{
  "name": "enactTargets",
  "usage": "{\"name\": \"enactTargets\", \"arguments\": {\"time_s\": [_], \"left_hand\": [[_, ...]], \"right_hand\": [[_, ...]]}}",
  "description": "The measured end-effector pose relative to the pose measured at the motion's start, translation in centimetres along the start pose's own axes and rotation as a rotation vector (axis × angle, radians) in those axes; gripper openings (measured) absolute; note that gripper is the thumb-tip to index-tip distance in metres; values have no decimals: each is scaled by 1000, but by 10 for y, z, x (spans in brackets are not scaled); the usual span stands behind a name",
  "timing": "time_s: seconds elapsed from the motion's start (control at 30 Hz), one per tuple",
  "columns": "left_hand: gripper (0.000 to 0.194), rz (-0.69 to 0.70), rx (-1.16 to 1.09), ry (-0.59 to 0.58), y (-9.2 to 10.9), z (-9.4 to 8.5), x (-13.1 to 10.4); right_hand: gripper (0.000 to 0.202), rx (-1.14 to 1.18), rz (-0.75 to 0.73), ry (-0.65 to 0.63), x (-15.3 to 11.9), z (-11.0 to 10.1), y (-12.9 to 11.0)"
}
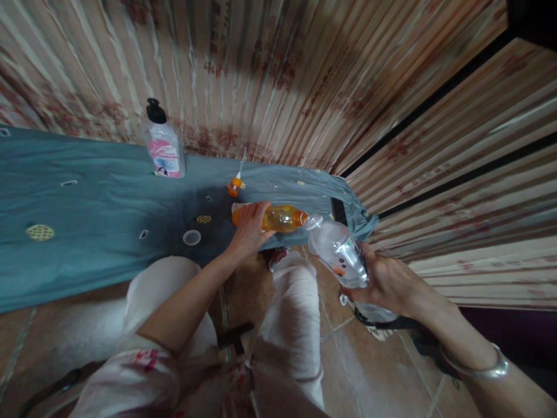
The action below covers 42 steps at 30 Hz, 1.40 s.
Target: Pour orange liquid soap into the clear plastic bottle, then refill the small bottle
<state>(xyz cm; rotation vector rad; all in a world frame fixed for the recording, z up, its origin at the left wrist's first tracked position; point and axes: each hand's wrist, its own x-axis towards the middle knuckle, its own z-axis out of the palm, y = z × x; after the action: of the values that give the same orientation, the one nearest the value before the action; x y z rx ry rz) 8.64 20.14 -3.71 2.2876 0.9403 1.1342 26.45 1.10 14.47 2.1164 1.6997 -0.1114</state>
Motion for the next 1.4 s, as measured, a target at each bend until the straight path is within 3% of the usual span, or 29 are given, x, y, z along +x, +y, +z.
{"name": "enactTargets", "arguments": {"time_s": [1.4], "left_hand": [[65,-39,5,-16,0,2,-1]], "right_hand": [[72,-29,13,-11,0,-1,0]]}}
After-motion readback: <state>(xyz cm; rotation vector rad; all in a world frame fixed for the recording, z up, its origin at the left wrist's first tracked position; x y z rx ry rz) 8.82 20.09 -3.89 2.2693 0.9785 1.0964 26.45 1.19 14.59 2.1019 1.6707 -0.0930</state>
